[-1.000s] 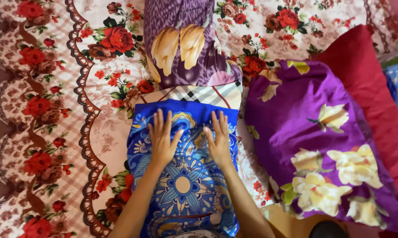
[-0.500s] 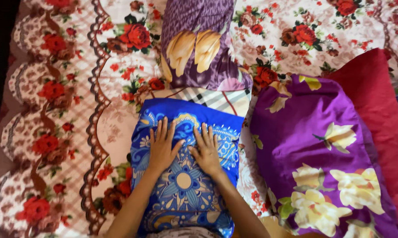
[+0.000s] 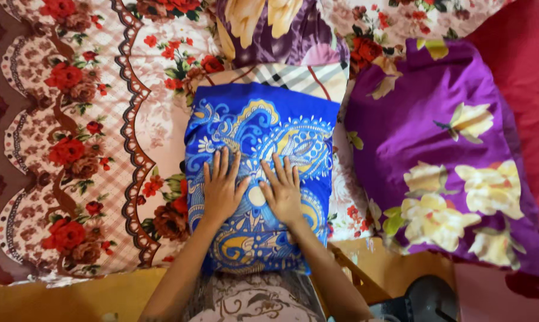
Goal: The person folds several decorative pillows on a bed. They smooth the fabric, fold the pillows in half, and stack them neatly on top of each other.
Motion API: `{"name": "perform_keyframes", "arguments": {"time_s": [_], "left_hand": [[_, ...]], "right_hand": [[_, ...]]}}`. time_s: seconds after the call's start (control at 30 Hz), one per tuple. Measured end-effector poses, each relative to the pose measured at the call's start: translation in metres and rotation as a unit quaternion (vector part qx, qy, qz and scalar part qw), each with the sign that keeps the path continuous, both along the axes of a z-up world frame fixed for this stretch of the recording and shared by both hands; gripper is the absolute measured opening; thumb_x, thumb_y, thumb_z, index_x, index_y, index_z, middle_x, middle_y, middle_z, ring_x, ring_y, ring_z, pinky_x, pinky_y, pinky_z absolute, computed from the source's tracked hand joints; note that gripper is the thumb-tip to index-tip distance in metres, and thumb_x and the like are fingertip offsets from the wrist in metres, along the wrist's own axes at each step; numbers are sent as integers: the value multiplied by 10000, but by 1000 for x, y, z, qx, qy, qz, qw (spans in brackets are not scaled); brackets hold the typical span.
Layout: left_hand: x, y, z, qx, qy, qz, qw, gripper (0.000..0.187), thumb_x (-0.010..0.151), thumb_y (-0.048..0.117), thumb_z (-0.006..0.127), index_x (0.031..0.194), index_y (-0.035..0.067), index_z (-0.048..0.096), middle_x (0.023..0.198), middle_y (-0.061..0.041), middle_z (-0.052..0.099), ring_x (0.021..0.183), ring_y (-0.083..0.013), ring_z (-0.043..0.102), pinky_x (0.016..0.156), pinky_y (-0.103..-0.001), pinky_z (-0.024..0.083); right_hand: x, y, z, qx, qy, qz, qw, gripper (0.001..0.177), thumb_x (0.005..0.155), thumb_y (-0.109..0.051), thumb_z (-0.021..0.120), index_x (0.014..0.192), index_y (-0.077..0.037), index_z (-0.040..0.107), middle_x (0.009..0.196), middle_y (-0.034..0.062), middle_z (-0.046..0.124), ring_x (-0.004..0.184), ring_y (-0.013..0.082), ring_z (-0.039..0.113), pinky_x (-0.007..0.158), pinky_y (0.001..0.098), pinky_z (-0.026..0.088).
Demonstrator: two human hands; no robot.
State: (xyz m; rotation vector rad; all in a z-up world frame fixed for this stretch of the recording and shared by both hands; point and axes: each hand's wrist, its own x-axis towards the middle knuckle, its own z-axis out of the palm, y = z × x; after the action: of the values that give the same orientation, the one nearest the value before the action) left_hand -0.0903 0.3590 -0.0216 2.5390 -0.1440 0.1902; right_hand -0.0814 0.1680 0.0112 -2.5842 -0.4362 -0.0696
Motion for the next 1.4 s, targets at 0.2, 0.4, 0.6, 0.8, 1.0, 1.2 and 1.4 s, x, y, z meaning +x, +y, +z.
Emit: {"name": "perform_keyframes", "arguments": {"time_s": [0.2,0.4,0.6,0.8,1.0,1.2,1.4], "left_hand": [[-31,13,29,-105,-79,34,991,750,1058,440,537,1653,79,257,1719,-261,129,1595,-469,122,1243,-661,103],[-44,9,-1,3,-38,14,999,723,1023,459,547,1614,111,316,1695,-187,217,1573,-399,206,1240,-631,138],[-24,35,-47,-67,-60,43,995,734,1043,473,530,1613,43,357,1664,-289,261,1525,-451,253,1203,-621,208],[-25,83,-84,-372,159,153,902,686,1006,540,521,1486,50,514,1432,-163,600,1307,-291,570,1097,-389,432],[-24,66,-123,-549,233,132,792,695,1006,551,522,1410,-12,580,1298,-129,676,1154,-202,618,1018,-314,456],[-21,57,-166,-405,124,79,902,663,1080,503,408,1448,-28,557,1360,-210,648,1264,-280,587,1111,-357,402],[-5,-28,-102,-402,267,-7,876,645,1042,464,450,1487,-2,474,1494,-186,553,1402,-290,515,1152,-385,381]], "right_hand": [[-43,-17,58,192,60,-48,978,538,1059,-334,523,1564,-163,451,1691,160,321,1593,410,240,1266,550,223],[-57,20,11,-65,-49,-15,997,537,1036,-323,554,1547,-166,497,1653,166,356,1544,431,243,1230,602,166],[-42,-30,-22,13,-62,-34,997,510,1041,-398,581,1513,-209,533,1646,144,402,1540,406,332,1270,563,217],[-25,-95,-52,79,-47,-247,965,619,1066,-447,547,1563,-94,437,1591,293,379,1450,481,397,1179,497,336],[-15,-101,-60,132,34,-341,930,667,972,-455,663,1486,-52,528,1296,247,635,1189,414,615,991,461,479],[-18,-105,84,499,55,-324,802,363,894,-193,755,1223,-49,708,1055,32,715,891,106,642,818,263,521],[-68,-12,260,323,-66,-168,929,410,935,-100,720,1338,-40,667,1083,38,701,846,98,667,746,249,547]]}}
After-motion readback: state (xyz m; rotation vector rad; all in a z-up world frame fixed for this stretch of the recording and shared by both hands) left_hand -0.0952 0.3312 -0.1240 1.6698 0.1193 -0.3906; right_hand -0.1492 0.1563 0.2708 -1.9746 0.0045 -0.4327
